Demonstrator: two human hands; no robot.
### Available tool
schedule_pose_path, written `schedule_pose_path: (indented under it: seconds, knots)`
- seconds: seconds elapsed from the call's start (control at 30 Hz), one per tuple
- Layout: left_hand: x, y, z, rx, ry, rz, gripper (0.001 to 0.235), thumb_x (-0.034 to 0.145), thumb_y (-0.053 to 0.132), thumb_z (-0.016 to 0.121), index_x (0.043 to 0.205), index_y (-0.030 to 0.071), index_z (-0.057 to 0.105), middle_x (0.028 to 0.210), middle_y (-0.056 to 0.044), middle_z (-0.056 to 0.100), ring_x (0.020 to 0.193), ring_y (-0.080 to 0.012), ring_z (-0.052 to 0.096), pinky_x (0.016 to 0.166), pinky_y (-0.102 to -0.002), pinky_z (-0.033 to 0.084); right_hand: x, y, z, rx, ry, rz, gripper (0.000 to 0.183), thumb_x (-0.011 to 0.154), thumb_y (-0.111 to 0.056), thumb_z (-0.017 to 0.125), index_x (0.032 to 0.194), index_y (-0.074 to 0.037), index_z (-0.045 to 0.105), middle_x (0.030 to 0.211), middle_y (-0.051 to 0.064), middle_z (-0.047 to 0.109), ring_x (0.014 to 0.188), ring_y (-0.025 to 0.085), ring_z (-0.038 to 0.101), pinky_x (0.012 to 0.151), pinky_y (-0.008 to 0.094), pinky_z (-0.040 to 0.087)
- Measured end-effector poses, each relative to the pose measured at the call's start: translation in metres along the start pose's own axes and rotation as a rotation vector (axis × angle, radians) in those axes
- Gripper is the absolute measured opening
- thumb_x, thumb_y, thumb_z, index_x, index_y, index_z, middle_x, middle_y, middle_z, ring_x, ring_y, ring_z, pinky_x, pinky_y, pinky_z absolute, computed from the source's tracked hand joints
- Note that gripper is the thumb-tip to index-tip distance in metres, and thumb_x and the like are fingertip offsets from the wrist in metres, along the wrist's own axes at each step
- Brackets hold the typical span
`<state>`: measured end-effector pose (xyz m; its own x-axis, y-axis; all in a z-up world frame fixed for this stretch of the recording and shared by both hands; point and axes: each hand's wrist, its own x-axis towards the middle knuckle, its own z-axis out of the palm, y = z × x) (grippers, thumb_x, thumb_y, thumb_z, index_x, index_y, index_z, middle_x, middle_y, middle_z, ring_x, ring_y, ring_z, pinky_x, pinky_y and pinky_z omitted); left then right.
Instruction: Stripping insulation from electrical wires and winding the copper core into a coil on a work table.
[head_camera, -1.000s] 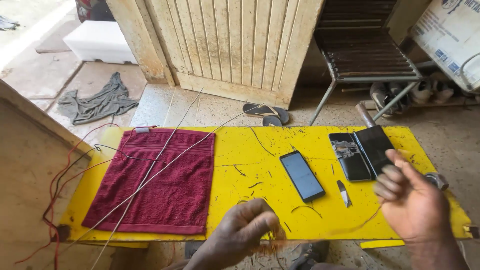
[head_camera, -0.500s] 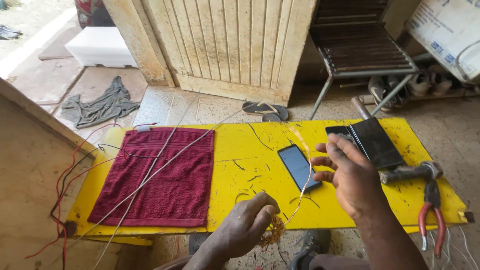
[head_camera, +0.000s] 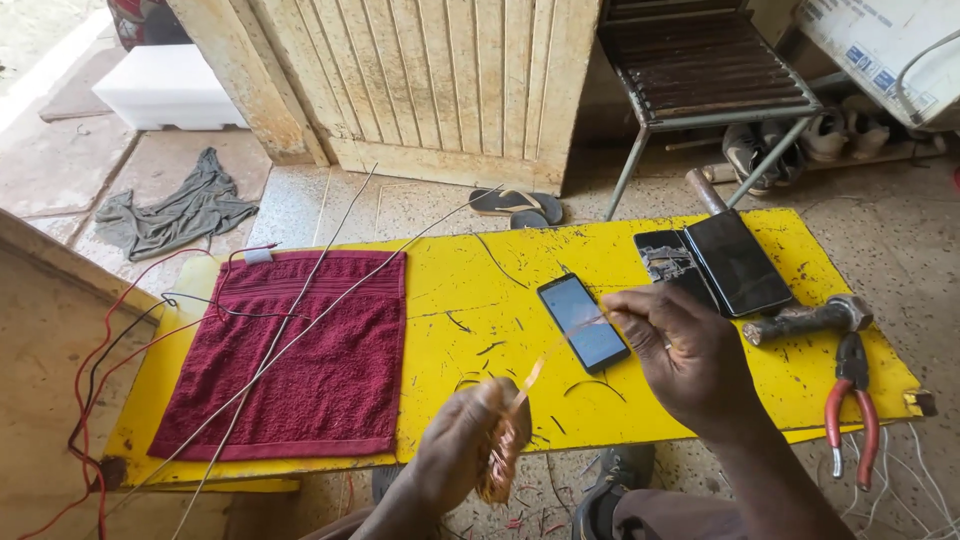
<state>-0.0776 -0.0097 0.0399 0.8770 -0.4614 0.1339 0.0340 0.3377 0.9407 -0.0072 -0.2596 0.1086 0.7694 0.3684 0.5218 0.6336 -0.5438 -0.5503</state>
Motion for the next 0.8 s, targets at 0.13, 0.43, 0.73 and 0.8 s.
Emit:
schedule_pose_path:
  seconds: [0.13, 0.43, 0.73, 0.8]
  knots:
    - [0.006, 0.003, -0.001, -0.365, 0.118, 0.102, 0.057, 0.114, 0.047, 0.038, 0.088, 0.002, 0.061, 0.062, -0.009, 0.054, 0.04, -0.0179, 0.054, 0.036, -0.029, 0.045, -0.005, -0.041, 0.007, 0.15, 0.123, 0.18, 0.027, 0.097, -0.01, 0.07, 0.122, -0.003, 0.076, 0.105, 0.01, 0.084, 0.095, 0.02, 0.083, 0.086, 0.031, 0.07]
    - [0.007, 0.012, -0.012, -0.338, 0.12, 0.005, 0.062, 0.115, 0.047, 0.036, 0.082, 0.001, 0.063, 0.06, -0.011, 0.055, 0.038, -0.018, 0.054, 0.036, -0.028, 0.047, -0.015, -0.039, 0.019, 0.752, 0.218, 0.671, 0.032, 0.103, -0.007, 0.061, 0.128, 0.007, 0.075, 0.095, 0.02, 0.076, 0.08, 0.03, 0.072, 0.062, 0.04, 0.063]
    - [0.016, -0.014, -0.002, -0.664, -0.081, -0.016, 0.055, 0.116, 0.046, 0.037, 0.094, 0.001, 0.061, 0.068, -0.012, 0.051, 0.043, -0.0217, 0.055, 0.038, -0.031, 0.047, -0.023, -0.018, 0.038, 1.06, 0.28, 0.761, 0.028, 0.105, -0.007, 0.06, 0.128, 0.005, 0.072, 0.096, 0.019, 0.073, 0.081, 0.03, 0.069, 0.065, 0.04, 0.058]
    - [0.015, -0.017, -0.003, -0.699, -0.034, -0.027, 0.054, 0.116, 0.047, 0.04, 0.096, 0.001, 0.061, 0.07, -0.012, 0.05, 0.043, -0.0219, 0.055, 0.038, -0.034, 0.051, -0.027, -0.014, 0.043, 1.104, 0.27, 0.822, 0.028, 0.105, -0.007, 0.061, 0.129, 0.005, 0.071, 0.096, 0.019, 0.073, 0.08, 0.029, 0.068, 0.064, 0.039, 0.058]
